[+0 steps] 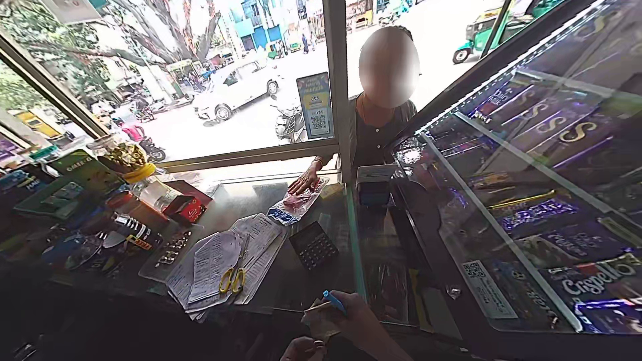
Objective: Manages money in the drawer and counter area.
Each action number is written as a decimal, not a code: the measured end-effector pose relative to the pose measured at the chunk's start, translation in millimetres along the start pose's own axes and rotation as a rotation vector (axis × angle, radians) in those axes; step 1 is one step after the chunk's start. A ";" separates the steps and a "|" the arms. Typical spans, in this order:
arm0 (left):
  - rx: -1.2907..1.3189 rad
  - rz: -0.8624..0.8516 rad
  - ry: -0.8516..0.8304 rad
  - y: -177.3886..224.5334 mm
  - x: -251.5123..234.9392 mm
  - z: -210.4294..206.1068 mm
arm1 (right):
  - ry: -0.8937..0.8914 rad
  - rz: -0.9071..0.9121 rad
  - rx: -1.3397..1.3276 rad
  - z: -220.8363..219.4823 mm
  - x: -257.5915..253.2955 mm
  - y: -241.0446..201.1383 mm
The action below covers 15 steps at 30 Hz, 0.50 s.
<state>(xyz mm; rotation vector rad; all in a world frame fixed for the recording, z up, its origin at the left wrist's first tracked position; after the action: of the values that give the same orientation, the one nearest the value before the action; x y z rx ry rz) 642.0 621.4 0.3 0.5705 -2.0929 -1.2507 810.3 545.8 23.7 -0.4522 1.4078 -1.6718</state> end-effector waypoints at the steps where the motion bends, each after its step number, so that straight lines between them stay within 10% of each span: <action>1: -0.078 -0.023 0.028 0.1 -0.1 -2.2 | -0.010 0.032 0.035 -1.7 3.0 -5.7; 15: -0.216 -0.223 0.156 17.7 8.2 -6.2 | -0.145 0.132 0.033 -14.3 25.1 -37.3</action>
<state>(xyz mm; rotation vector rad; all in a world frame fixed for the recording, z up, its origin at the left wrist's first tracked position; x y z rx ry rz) 639.7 620.4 20.6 0.7916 -1.7759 -1.4843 771.6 533.3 47.6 -0.4435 1.2742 -1.5234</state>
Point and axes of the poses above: each hand's wrist, its own x-axis away from the middle knuckle, its own z-axis out of the back of the hand, y = z × x, the point moved 9 cm from there along -x, towards the middle knuckle, and after that the axes turned 6 degrees about z, right-handed, at the moved point
